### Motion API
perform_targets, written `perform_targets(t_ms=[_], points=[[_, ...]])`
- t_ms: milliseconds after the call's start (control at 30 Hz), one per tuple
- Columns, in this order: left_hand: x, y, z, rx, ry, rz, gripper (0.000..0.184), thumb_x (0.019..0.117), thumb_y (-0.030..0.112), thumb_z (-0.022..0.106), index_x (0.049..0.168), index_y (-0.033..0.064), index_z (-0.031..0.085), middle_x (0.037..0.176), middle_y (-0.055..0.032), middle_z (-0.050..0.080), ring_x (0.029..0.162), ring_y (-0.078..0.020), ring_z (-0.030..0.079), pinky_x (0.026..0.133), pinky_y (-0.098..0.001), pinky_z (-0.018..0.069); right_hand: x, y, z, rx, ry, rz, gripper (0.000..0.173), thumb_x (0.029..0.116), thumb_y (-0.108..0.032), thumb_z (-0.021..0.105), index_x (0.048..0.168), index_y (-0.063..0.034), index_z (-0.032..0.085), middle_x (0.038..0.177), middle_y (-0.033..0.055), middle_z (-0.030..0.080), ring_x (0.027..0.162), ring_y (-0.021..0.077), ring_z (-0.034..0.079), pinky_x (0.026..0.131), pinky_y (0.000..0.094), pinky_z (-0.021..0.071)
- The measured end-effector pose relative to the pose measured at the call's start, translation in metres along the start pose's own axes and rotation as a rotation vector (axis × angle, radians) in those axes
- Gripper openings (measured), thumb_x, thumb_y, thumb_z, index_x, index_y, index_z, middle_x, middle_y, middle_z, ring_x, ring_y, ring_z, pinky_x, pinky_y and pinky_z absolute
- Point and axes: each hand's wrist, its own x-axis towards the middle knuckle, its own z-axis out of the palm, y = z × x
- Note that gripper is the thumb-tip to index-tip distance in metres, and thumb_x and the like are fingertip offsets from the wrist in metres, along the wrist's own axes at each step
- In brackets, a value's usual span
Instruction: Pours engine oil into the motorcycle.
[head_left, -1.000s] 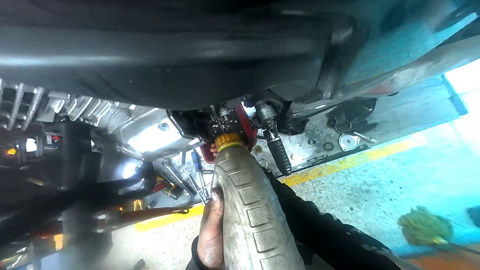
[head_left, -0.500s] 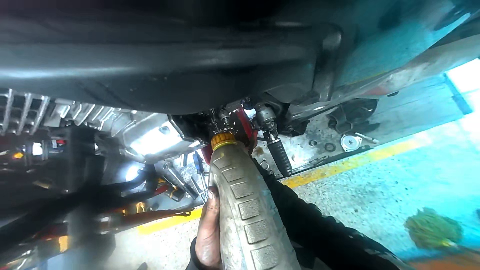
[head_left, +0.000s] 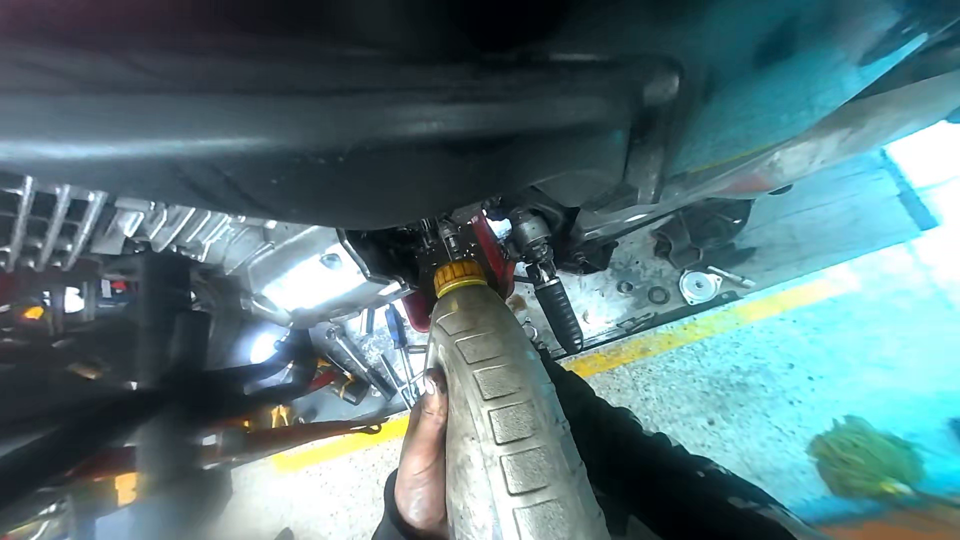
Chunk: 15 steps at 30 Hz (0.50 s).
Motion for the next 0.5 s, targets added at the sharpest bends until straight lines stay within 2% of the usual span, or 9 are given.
perform_targets(t_ms=[67,133,200,267,300,333,400,433,500], points=[[0.001,0.000,0.001,0.004,0.024,-0.022,0.035,0.0919,0.047,0.070,0.110,0.0171,0.075,0.100,-0.0019,0.078,0.094,-0.0086,0.075,0.086,-0.0287,0.0621,0.000,0.000,-0.001,-0.038,0.028,-0.034,0.036,0.1091,-0.030,0.050,0.090,-0.0044,0.066,0.067,-0.0052,0.055,0.051,-0.0005,0.043,0.047,0.0172,0.0379],[0.001,-0.001,0.001,0.002,0.036,-0.036,0.035,0.0925,0.046,0.070,0.110,0.0155,0.074,0.100,-0.0027,0.078,0.095,-0.0091,0.075,0.087,-0.0289,0.0620,-0.001,-0.001,-0.003,-0.045,0.043,-0.042,0.039,0.1088,-0.030,0.051,0.090,-0.0002,0.067,0.074,-0.0014,0.055,0.064,0.0034,0.045,0.062,0.0226,0.0410],[0.002,-0.002,-0.002,-0.043,-0.008,-0.037,0.033,0.0942,0.044,0.068,0.110,0.0161,0.075,0.101,-0.0025,0.078,0.096,-0.0090,0.075,0.088,-0.0288,0.0616,0.000,-0.001,0.001,0.000,0.078,-0.017,0.040,0.1098,-0.030,0.048,0.088,-0.0017,0.065,0.071,-0.0028,0.055,0.059,0.0015,0.045,0.058,0.0198,0.0402],[0.004,-0.004,-0.009,-0.115,-0.077,-0.057,0.031,0.0972,0.042,0.065,0.111,0.0172,0.076,0.104,-0.0025,0.078,0.099,-0.0093,0.074,0.090,-0.0292,0.0609,0.001,-0.002,0.004,0.058,0.080,0.051,0.039,0.1118,-0.030,0.042,0.096,-0.0045,0.066,0.067,-0.0046,0.054,0.050,0.0008,0.041,0.046,0.0176,0.0344],[0.005,-0.005,-0.011,-0.148,-0.078,-0.076,0.031,0.0974,0.042,0.064,0.111,0.0167,0.076,0.104,-0.0036,0.078,0.099,-0.0106,0.075,0.090,-0.0305,0.0612,0.002,-0.002,0.005,0.073,0.075,0.064,0.036,0.1119,-0.027,0.040,0.101,-0.0049,0.067,0.066,-0.0047,0.053,0.047,0.0015,0.040,0.043,0.0179,0.0336],[0.006,-0.005,-0.012,-0.164,-0.065,-0.092,0.032,0.0967,0.042,0.065,0.111,0.0162,0.076,0.104,-0.0045,0.078,0.098,-0.0115,0.075,0.089,-0.0314,0.0616,0.002,-0.003,0.004,0.066,0.053,0.052,0.032,0.1112,-0.022,0.041,0.108,-0.0042,0.067,0.069,-0.0036,0.055,0.049,0.0025,0.043,0.045,0.0188,0.0362],[0.005,-0.003,-0.016,-0.125,-0.029,-0.094,0.035,0.0939,0.045,0.068,0.112,0.0169,0.075,0.104,-0.0034,0.078,0.099,-0.0104,0.075,0.089,-0.0307,0.0615,0.000,-0.005,-0.002,0.032,-0.040,-0.010,0.027,0.1090,-0.013,0.044,0.123,-0.0014,0.064,0.087,0.0025,0.064,0.063,0.0049,0.053,0.056,0.0217,0.0454],[0.004,-0.003,-0.020,-0.057,0.026,-0.063,0.037,0.0914,0.047,0.070,0.113,0.0170,0.074,0.103,-0.0022,0.078,0.098,-0.0093,0.074,0.088,-0.0300,0.0617,-0.002,-0.007,-0.005,0.025,-0.085,-0.055,0.026,0.1078,-0.010,0.047,0.128,0.0002,0.061,0.094,0.0055,0.067,0.066,0.0056,0.057,0.059,0.0227,0.0488],[-0.002,-0.003,-0.031,0.148,0.200,0.074,0.051,0.0848,0.053,0.076,0.116,0.0137,0.066,0.099,-0.0002,0.077,0.093,-0.0083,0.074,0.084,-0.0295,0.0631,-0.009,-0.011,-0.006,0.030,-0.145,-0.164,0.026,0.1033,-0.004,0.056,0.128,0.0036,0.060,0.098,0.0087,0.073,0.068,0.0064,0.065,0.060,0.0232,0.0546]])
